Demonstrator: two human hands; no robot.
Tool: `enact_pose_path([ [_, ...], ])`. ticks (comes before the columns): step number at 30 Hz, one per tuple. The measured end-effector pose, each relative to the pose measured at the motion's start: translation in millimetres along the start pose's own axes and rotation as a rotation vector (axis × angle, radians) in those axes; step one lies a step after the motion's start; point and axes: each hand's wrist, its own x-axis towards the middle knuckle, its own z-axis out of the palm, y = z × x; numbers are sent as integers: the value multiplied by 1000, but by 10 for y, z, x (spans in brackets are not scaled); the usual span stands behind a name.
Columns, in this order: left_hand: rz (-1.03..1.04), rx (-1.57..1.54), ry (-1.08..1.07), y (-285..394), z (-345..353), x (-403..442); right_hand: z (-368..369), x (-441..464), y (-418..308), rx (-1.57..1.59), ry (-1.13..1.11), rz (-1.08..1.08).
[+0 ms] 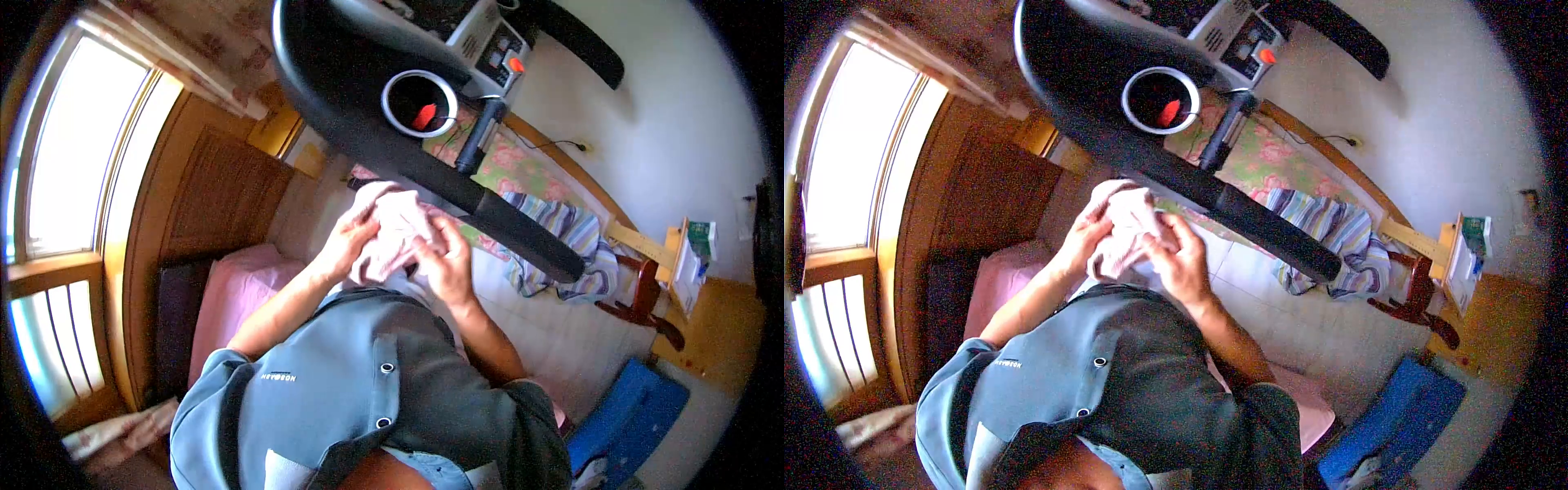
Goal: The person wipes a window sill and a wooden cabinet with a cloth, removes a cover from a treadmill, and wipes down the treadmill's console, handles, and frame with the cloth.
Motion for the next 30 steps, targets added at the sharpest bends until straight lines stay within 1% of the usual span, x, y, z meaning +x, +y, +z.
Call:
enact_pose_path([
  [1,-55,-18,141,90,38,-17,-37,7,-45,75,51,58],
  [2,-39,30,133,46,-126,-7,-71,12,-67,146,104,116],
  [4,-1,-12,82,178,-91,-47,-109,51,18,310,142,-8],
  [5,4,-19,90,218,-92,-44,-92,50,35,364,149,12],
  [6,1,-204,-25,241,-95,-43,-18,55,5,425,151,19],
  [7,-3,-388,-141,264,-101,-62,-42,43,1,485,68,105],
  [8,0,-398,-135,310,-97,-100,-59,41,-4,543,-15,192],
  [9,-63,-485,-150,357,-92,-138,105,72,-65,483,40,178],
  [10,-127,-574,-165,373,-127,-178,44,88,23,605,-106,290],
  [11,-243,-700,-59,290,-239,-215,175,80,47,718,-84,301],
  [12,-244,-715,-53,246,-322,-235,333,82,53,830,-56,311],
  [13,-249,-749,-64,215,-408,-235,416,95,104,821,-49,324],
  [15,-262,-795,-81,154,-555,-269,542,128,207,1128,-122,457],
  [18,-324,-891,-63,76,-764,-336,675,200,406,1177,-48,479],
  [19,-367,-953,-61,56,-880,-365,736,203,433,1088,34,476],
  [20,-367,-968,-55,74,-991,-399,792,214,466,1080,41,489],
  [22,-301,-797,-222,206,-1133,-463,884,240,544,710,198,433],
  [23,-243,-775,-120,260,-1113,-477,938,250,581,526,266,403],
  [24,-242,-782,-110,247,-1195,-498,983,244,619,524,264,414],
  [26,-304,-616,-185,211,-1365,-541,1071,171,689,347,224,247],
  [27,-264,-599,-193,218,-1359,-536,1157,135,748,285,194,140],
  [28,-263,-605,-187,240,-1359,-536,1179,143,761,283,192,148],
  [30,-134,-269,-163,259,-1364,-543,1209,157,772,-40,49,154],
])
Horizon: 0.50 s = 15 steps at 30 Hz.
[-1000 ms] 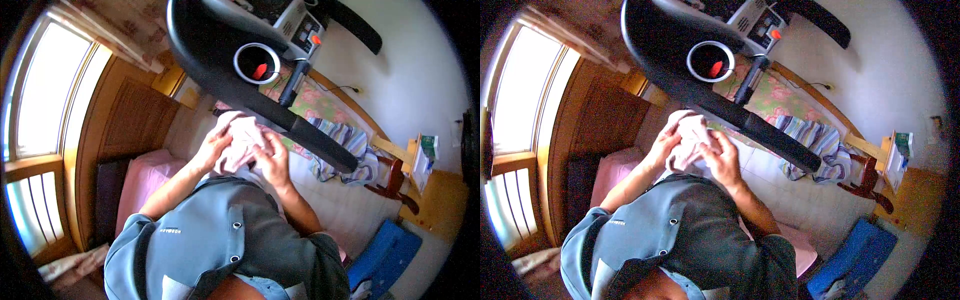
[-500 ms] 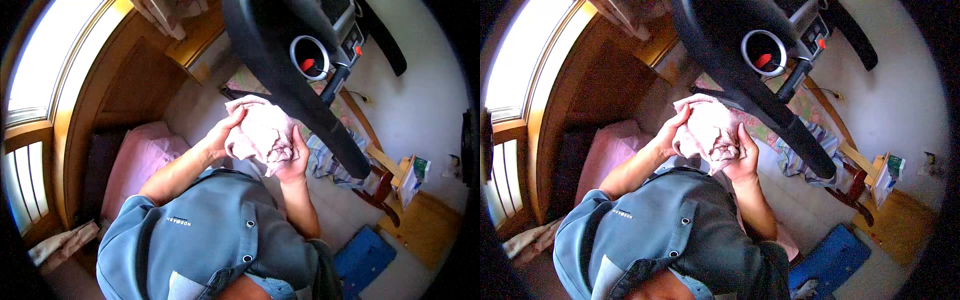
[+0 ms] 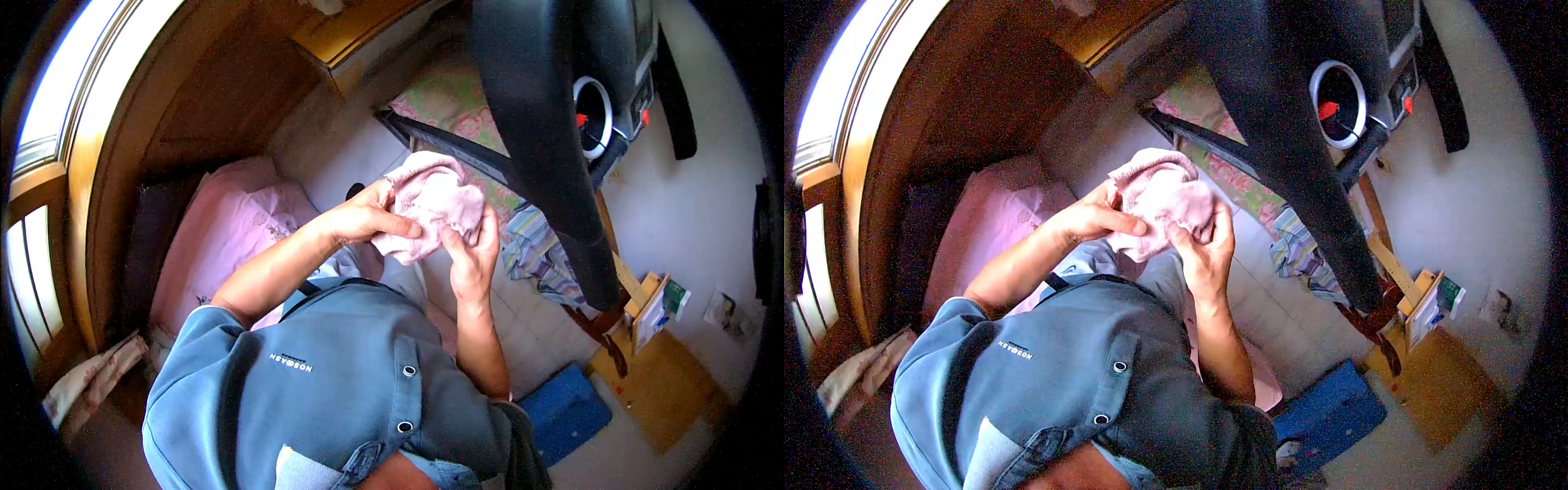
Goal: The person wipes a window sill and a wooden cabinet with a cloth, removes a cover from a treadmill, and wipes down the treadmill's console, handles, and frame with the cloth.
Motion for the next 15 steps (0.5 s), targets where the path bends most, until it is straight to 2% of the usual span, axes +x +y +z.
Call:
enact_pose_path([
  [1,45,60,40,-19,-22,-3,-7,5,107,51,54,-5],
  [4,40,22,196,-178,-241,4,-142,15,263,-68,113,-189],
  [6,109,-13,222,-317,-334,-17,-252,60,294,-80,67,-334],
  [8,-90,-124,301,-584,-568,-44,-320,80,322,-31,70,-395],
  [9,-90,-124,309,-665,-523,-2,-355,93,338,-58,56,-427],
  [10,-119,-213,266,-732,-473,3,-374,76,340,-52,60,-423],
  [12,-173,-518,112,-746,-305,21,-396,22,323,-246,-36,-490],
  [15,-83,-634,73,-849,-155,118,-531,-45,557,-522,-178,-534],
])
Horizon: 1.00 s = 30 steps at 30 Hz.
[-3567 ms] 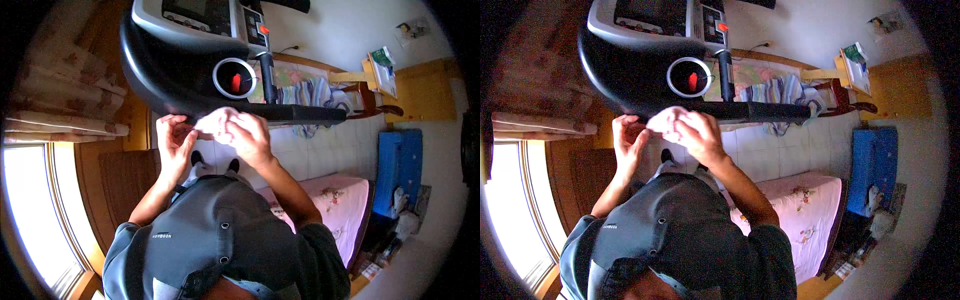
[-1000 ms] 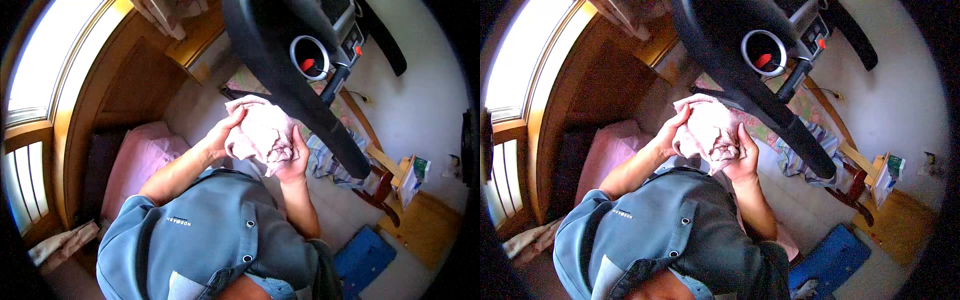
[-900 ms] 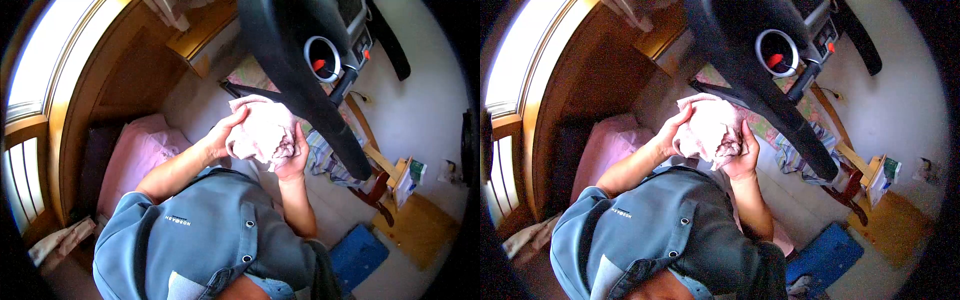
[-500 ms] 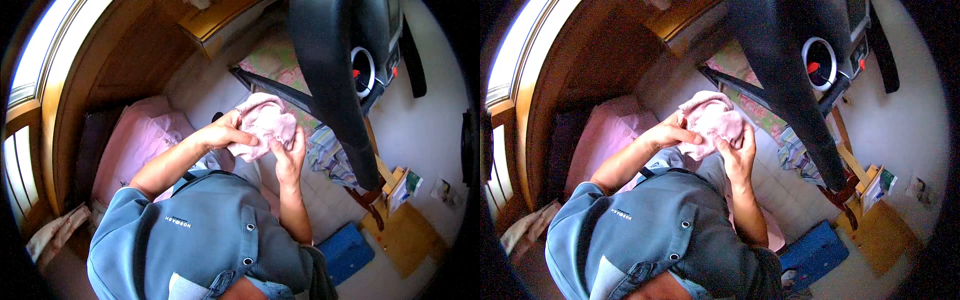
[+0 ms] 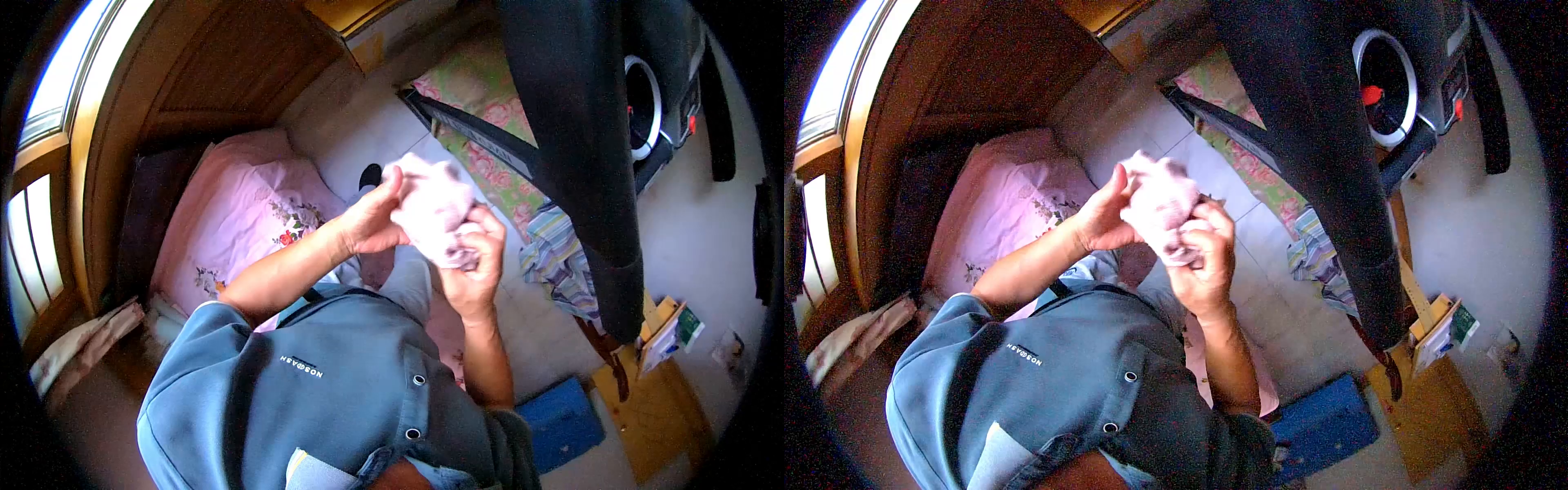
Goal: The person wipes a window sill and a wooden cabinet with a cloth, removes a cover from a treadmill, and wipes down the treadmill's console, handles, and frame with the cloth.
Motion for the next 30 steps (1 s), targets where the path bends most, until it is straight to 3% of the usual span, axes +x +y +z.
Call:
enact_pose_path([
  [3,107,209,77,-109,-139,155,-35,-130,-11,-157,-189,-28],
  [5,92,80,132,-131,-248,181,-58,-308,63,125,-131,101],
  [6,127,139,146,-168,-328,208,39,-397,130,444,57,195],
  [10,98,232,163,-366,-521,260,120,-493,331,381,143,530],
  [13,-59,306,204,-558,-761,241,288,-639,586,412,246,424],
  [15,35,217,132,-718,-942,256,387,-678,752,397,263,392],
  [17,-61,241,135,-777,-1218,241,482,-757,959,368,286,355],
  [20,20,419,178,-758,-1341,216,598,-822,1280,-164,179,58],
  [23,80,460,114,-753,-1548,120,697,-853,1364,-232,161,22],
  [25,225,622,115,-759,-1679,58,829,-982,1370,-87,128,94],
  [28,379,596,164,-700,-1664,66,927,-1187,1245,288,169,366],
  [29,467,587,175,-697,-1566,120,939,-1385,1434,474,306,377],
  [30,523,599,167,-660,-1458,187,875,-1451,1273,414,314,394],
])
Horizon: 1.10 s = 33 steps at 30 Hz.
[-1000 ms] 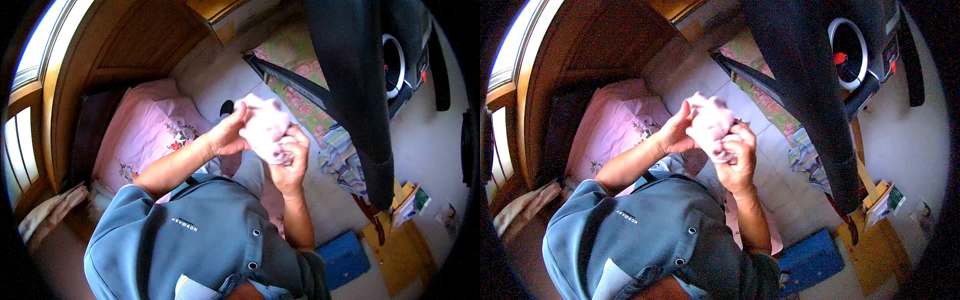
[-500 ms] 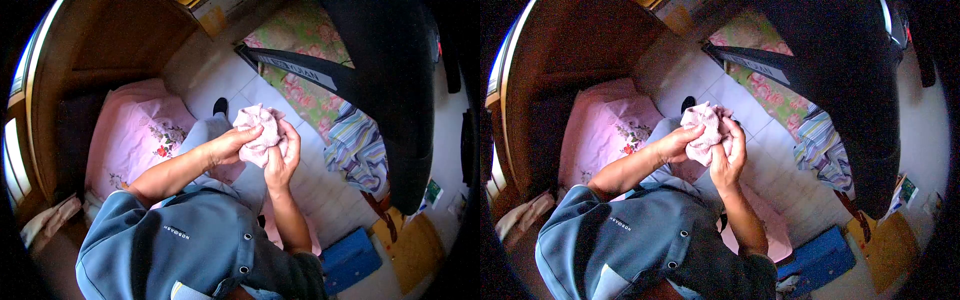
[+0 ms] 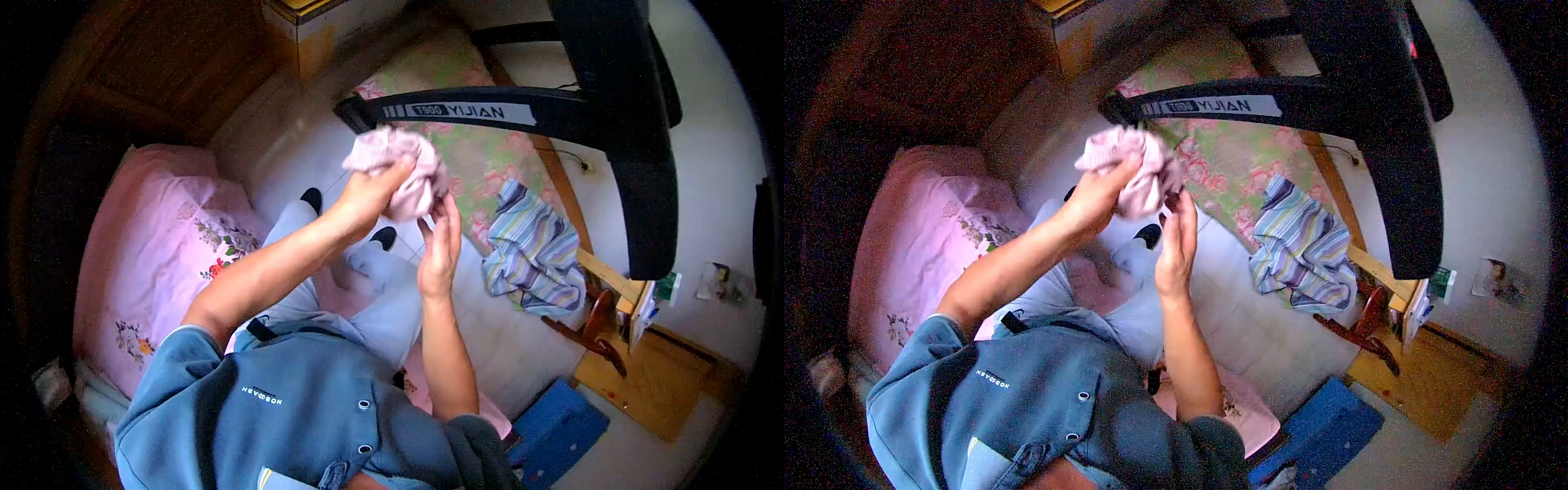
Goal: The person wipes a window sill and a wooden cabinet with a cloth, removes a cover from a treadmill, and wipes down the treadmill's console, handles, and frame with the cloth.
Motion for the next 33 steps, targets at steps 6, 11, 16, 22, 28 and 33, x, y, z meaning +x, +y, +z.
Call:
enact_pose_path([
  [6,399,-77,-280,250,1011,1040,-628,-92,-772,-466,117,-326],
  [11,563,171,-294,320,1703,1630,-1036,654,-2237,-1071,201,-990],
  [16,921,454,-423,195,1559,1891,-640,1490,-3144,-1531,232,-1277],
  [22,676,626,-390,359,1628,2083,-417,2093,-3174,-1756,140,-1185],
  [28,1014,429,-281,133,1620,2054,-494,2221,-3111,-1572,131,-1247],
  [33,704,662,-315,-188,799,2459,-486,2180,-3084,-1716,233,-1292],
])
